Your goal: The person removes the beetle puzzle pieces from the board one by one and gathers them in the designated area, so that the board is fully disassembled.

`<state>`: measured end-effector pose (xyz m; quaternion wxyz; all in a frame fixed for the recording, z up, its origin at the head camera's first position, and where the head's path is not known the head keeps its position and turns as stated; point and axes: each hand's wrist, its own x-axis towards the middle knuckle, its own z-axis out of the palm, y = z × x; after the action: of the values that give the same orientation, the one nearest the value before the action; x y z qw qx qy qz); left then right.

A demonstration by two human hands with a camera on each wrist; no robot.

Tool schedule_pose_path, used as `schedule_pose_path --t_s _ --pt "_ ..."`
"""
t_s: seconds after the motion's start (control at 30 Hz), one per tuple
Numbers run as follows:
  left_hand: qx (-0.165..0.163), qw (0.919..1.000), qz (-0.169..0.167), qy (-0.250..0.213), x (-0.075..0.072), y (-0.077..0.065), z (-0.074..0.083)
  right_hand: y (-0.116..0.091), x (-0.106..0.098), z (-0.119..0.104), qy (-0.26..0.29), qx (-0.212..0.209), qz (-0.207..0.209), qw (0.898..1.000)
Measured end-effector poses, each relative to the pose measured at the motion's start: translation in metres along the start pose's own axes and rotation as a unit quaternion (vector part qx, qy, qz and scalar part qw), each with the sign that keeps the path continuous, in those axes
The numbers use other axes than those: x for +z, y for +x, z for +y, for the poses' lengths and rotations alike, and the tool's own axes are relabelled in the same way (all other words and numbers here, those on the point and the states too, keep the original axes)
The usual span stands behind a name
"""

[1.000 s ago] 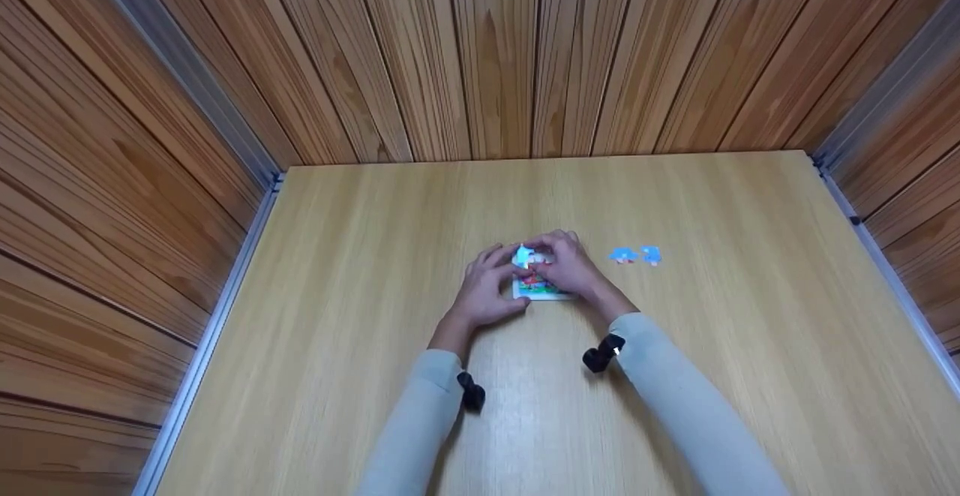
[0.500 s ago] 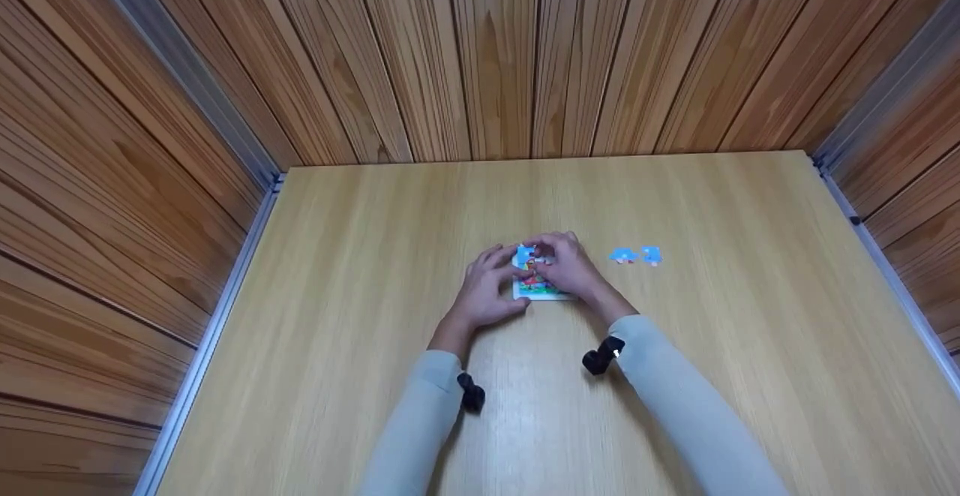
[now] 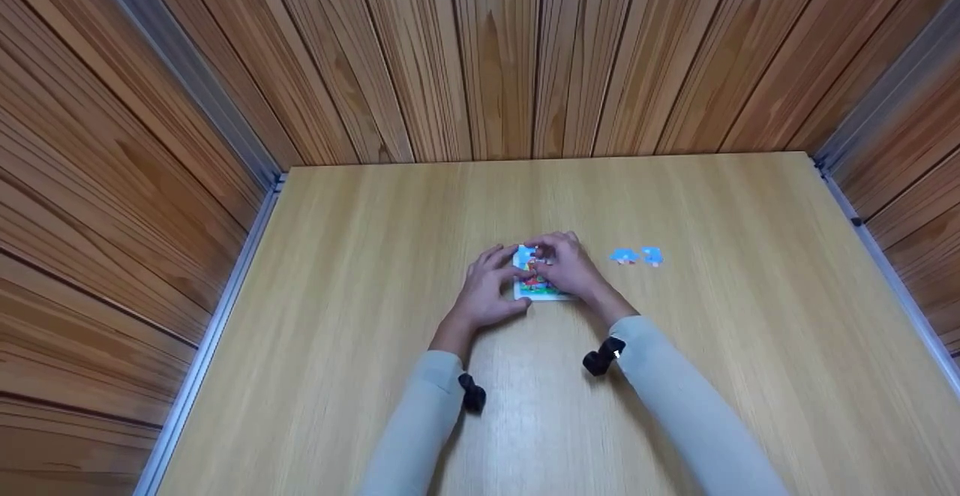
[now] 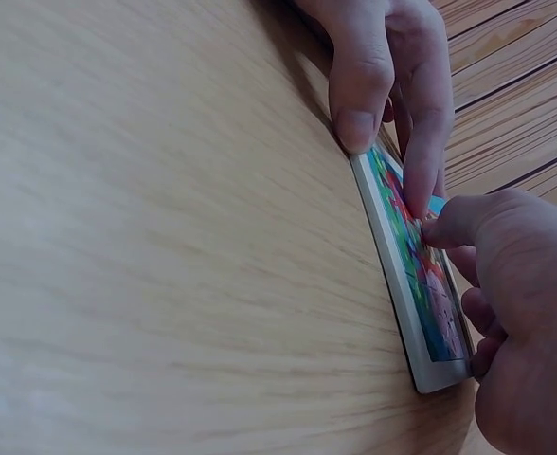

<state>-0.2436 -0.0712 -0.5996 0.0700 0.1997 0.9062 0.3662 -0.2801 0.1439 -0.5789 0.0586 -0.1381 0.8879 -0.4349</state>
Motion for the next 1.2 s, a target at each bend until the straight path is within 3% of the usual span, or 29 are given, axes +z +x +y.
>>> schedule_pose_path --t_s 0.2,0.43,0.8,1.2 --pt "-0.005 1.0000 0.001 -0.002 0.000 -0.001 0.001 0.001 -0.001 0.000 0.006 0.005 0.004 1.000" --pt "0.014 0.9999 0.006 -0.003 0.000 0.000 0.000 0.000 -0.007 -0.002 0.016 -0.014 0.012 1.000" --pt "0.002 1.0000 0.001 0.004 -0.001 -0.001 0.002 0.002 -0.011 -0.001 0.005 -0.035 0.017 0.999" --pt "-0.005 1.0000 -0.002 0.007 -0.001 0.000 0.003 -0.001 -0.025 0.004 0.003 -0.011 0.004 1.000"
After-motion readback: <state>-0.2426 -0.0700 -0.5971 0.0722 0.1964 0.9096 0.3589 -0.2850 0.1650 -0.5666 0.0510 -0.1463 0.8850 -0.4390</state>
